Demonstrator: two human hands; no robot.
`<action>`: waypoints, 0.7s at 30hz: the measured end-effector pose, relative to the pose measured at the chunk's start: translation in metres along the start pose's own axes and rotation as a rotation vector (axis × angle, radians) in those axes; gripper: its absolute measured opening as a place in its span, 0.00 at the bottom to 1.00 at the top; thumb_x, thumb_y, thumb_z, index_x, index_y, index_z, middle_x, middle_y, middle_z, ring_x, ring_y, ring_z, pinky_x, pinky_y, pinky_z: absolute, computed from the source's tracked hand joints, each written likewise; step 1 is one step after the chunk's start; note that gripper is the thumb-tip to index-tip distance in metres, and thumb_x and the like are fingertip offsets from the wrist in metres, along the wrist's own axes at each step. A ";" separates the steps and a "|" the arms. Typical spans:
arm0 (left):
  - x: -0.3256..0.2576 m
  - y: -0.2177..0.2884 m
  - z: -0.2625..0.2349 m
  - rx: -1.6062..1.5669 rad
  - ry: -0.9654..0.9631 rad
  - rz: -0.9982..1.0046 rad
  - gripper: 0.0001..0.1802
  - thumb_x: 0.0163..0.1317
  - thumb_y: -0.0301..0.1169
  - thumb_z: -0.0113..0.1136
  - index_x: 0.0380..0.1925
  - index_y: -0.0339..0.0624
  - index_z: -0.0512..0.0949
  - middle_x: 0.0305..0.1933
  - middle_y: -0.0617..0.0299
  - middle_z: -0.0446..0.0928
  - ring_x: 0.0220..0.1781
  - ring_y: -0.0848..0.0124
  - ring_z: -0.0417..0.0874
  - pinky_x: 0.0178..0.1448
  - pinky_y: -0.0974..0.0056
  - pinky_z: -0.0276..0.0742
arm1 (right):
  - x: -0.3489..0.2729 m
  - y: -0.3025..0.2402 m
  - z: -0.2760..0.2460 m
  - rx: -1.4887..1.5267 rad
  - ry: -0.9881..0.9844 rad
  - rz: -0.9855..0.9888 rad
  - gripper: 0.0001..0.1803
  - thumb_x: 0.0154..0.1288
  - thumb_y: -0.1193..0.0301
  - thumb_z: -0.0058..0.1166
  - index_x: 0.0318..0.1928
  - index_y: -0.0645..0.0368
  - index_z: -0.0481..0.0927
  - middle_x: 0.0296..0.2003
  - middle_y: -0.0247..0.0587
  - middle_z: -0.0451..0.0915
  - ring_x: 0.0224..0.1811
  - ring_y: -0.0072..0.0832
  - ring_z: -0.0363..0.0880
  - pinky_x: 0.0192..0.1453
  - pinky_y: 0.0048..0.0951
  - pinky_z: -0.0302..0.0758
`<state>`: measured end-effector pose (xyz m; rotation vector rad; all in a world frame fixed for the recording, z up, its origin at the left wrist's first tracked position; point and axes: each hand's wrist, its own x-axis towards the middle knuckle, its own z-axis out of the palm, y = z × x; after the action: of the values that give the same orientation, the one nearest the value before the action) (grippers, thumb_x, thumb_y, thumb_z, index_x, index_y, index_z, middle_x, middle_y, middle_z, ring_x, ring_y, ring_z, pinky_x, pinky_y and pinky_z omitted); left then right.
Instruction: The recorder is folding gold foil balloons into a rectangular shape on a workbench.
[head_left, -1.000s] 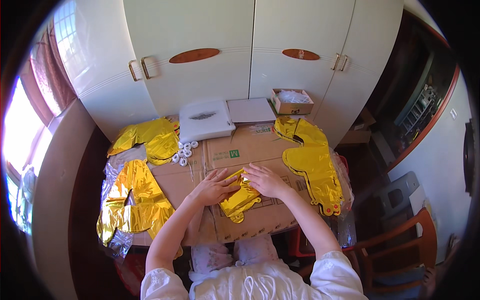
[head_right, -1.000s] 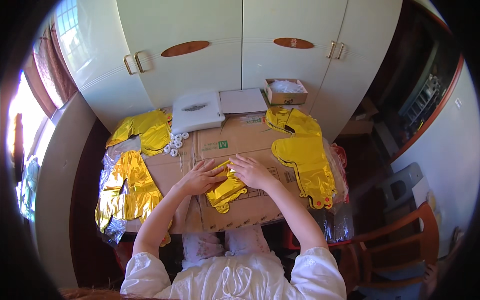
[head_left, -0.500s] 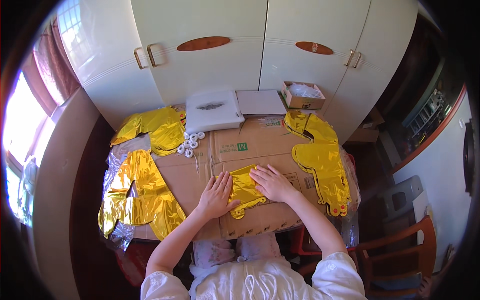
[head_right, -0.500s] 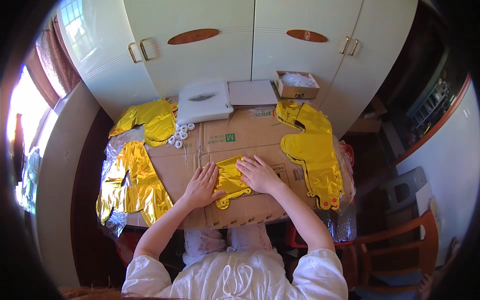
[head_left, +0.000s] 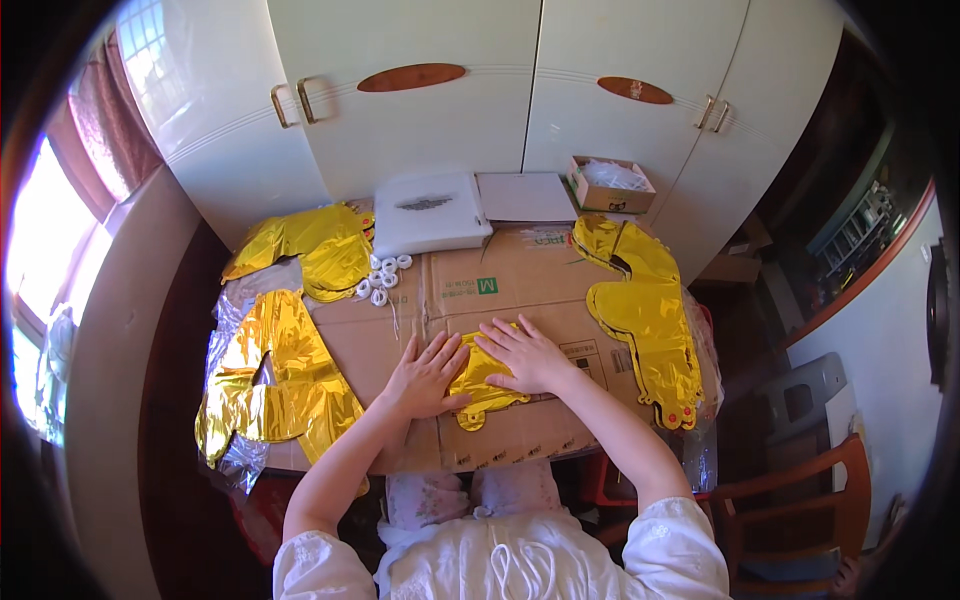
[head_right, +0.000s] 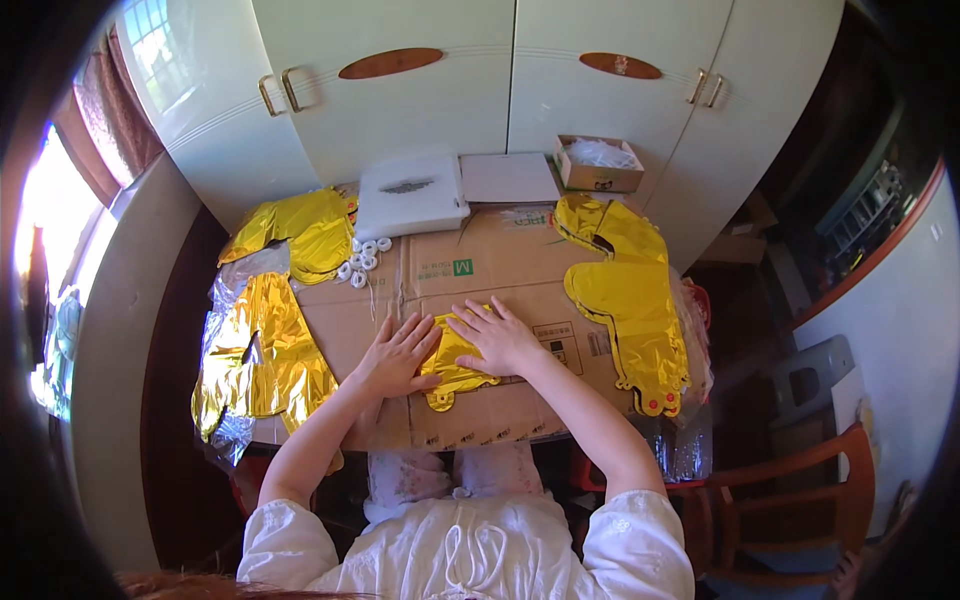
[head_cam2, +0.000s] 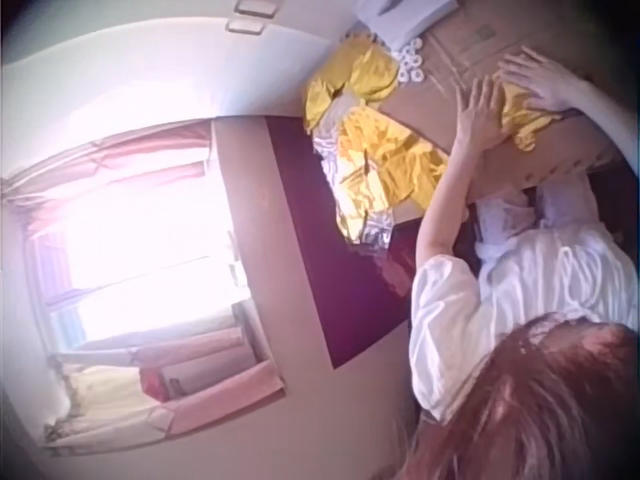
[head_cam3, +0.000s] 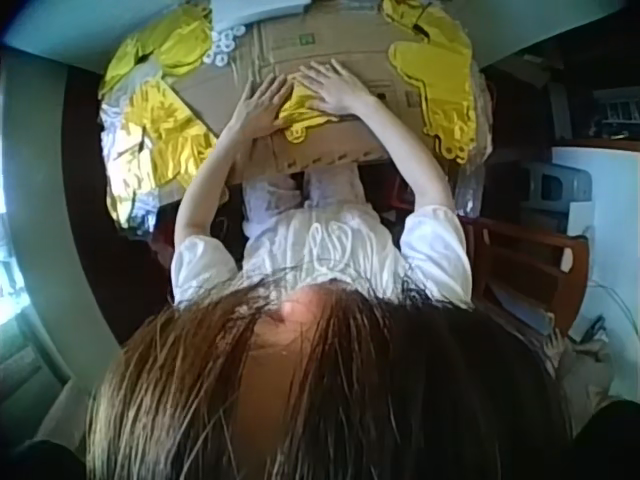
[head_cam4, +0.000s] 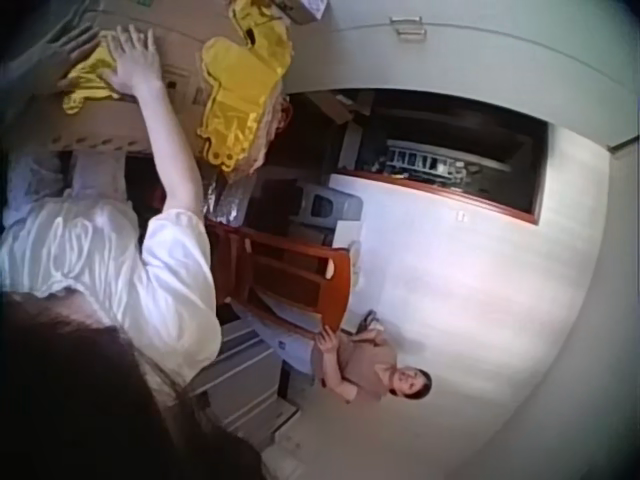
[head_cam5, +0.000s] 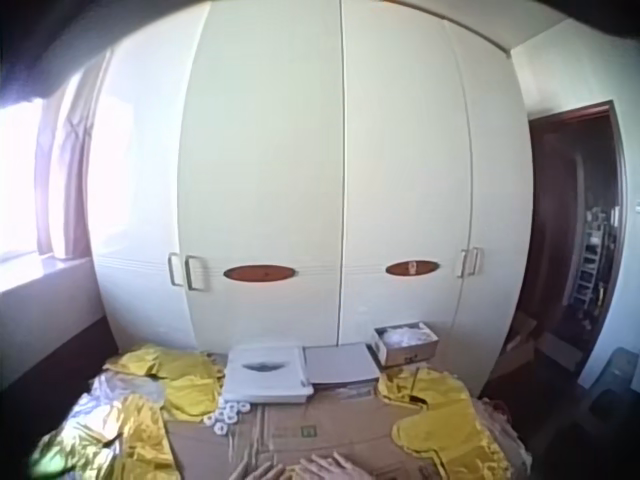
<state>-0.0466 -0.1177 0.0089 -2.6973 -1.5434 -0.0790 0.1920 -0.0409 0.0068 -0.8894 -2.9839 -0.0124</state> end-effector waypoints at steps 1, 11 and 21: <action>0.001 -0.003 -0.003 0.007 0.000 0.019 0.45 0.62 0.62 0.46 0.71 0.42 0.56 0.76 0.53 0.54 0.78 0.56 0.51 0.75 0.39 0.45 | 0.000 -0.001 0.000 -0.014 0.035 -0.016 0.40 0.68 0.40 0.38 0.72 0.49 0.56 0.73 0.40 0.53 0.77 0.36 0.47 0.78 0.49 0.43; -0.012 -0.010 -0.009 -0.095 -0.018 0.039 0.36 0.66 0.52 0.49 0.68 0.43 0.61 0.75 0.53 0.56 0.78 0.58 0.50 0.76 0.41 0.43 | -0.005 -0.010 0.001 0.439 0.116 -0.364 0.22 0.63 0.61 0.58 0.57 0.52 0.76 0.62 0.44 0.71 0.69 0.41 0.64 0.74 0.50 0.56; -0.043 0.022 -0.036 0.071 0.260 0.482 0.14 0.53 0.36 0.57 0.41 0.50 0.79 0.39 0.72 0.75 0.45 0.75 0.76 0.45 0.66 0.68 | -0.008 -0.009 0.016 0.373 0.177 -0.361 0.21 0.65 0.62 0.54 0.58 0.53 0.77 0.63 0.42 0.72 0.69 0.39 0.65 0.75 0.52 0.53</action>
<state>-0.0501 -0.1679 0.0417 -2.7800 -0.7907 -0.3350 0.1935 -0.0521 -0.0096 -0.2911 -2.7968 0.4174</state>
